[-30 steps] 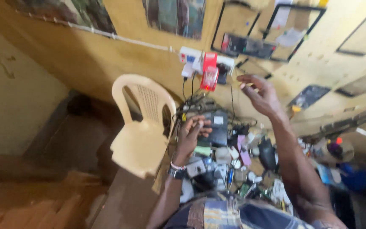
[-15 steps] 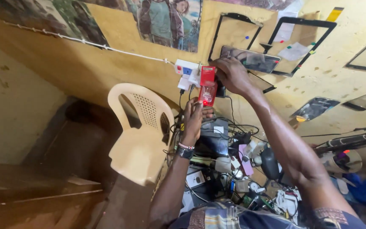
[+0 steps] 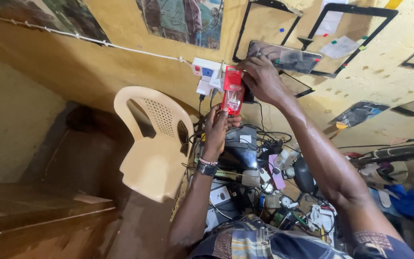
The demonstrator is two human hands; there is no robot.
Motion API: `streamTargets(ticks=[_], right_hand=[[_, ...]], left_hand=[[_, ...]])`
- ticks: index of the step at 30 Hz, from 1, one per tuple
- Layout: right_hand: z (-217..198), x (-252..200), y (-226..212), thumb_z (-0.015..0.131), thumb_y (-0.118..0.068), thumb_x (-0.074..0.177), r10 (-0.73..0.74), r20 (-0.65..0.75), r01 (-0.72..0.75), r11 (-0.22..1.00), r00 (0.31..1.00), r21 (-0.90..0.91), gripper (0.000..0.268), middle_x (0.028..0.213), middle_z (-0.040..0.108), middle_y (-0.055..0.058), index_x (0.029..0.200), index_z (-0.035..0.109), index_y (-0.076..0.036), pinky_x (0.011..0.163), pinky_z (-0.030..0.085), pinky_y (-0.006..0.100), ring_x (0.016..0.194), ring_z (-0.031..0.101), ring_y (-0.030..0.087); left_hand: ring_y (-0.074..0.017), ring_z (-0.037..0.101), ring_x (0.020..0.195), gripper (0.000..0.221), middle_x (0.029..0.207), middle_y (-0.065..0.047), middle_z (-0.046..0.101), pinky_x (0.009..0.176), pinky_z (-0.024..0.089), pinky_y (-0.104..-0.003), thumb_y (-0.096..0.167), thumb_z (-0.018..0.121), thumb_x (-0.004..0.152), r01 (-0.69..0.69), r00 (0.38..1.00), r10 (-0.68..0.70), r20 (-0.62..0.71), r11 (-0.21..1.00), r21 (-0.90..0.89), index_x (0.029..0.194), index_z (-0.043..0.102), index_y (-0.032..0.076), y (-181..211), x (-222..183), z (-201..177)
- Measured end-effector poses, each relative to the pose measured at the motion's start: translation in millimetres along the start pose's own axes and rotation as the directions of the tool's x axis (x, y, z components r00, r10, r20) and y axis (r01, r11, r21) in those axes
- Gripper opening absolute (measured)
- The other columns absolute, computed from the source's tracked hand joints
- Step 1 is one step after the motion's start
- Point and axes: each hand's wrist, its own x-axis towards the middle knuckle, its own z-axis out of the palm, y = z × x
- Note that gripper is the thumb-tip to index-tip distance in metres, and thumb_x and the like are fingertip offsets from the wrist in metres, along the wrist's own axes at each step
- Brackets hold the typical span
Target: Disassembling an electronic speaker to inspect the internal circuit board using a screwdriver.
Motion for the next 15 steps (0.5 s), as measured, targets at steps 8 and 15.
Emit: streamTargets(ticks=[8, 15], right_hand=[[-9, 2, -9, 0.056, -0.010, 0.082, 0.027, 0.020, -0.028, 0.997, 0.999, 0.074, 0.017, 0.101, 0.058, 0.010, 0.099, 0.060, -0.009, 0.072, 0.041, 0.038, 0.086, 0.053, 0.033], [-6, -1, 0, 0.056, -0.006, 0.079, 0.005, 0.011, -0.006, 0.991, 1.000, 0.130, 0.023, 0.101, 0.059, 0.011, 0.101, 0.061, -0.010, 0.072, 0.041, 0.041, 0.085, 0.054, 0.035]], left_hand=[[-0.0345, 0.062, 0.083, 0.054, 0.102, -0.027, 0.050, 0.069, 0.055, -0.036, 0.028, 0.052, 0.086, -0.061, 0.998, 0.063, -0.007, 0.985, 0.163, 0.128, 0.030, 0.001, 22, -8, 11], [-0.0439, 0.050, 0.100, 0.065, 0.116, -0.031, 0.036, 0.073, 0.053, -0.044, 0.020, 0.065, 0.076, -0.296, 0.935, 0.337, 0.115, 0.557, 0.776, 0.130, 0.034, 0.002, 57, -28, 40]])
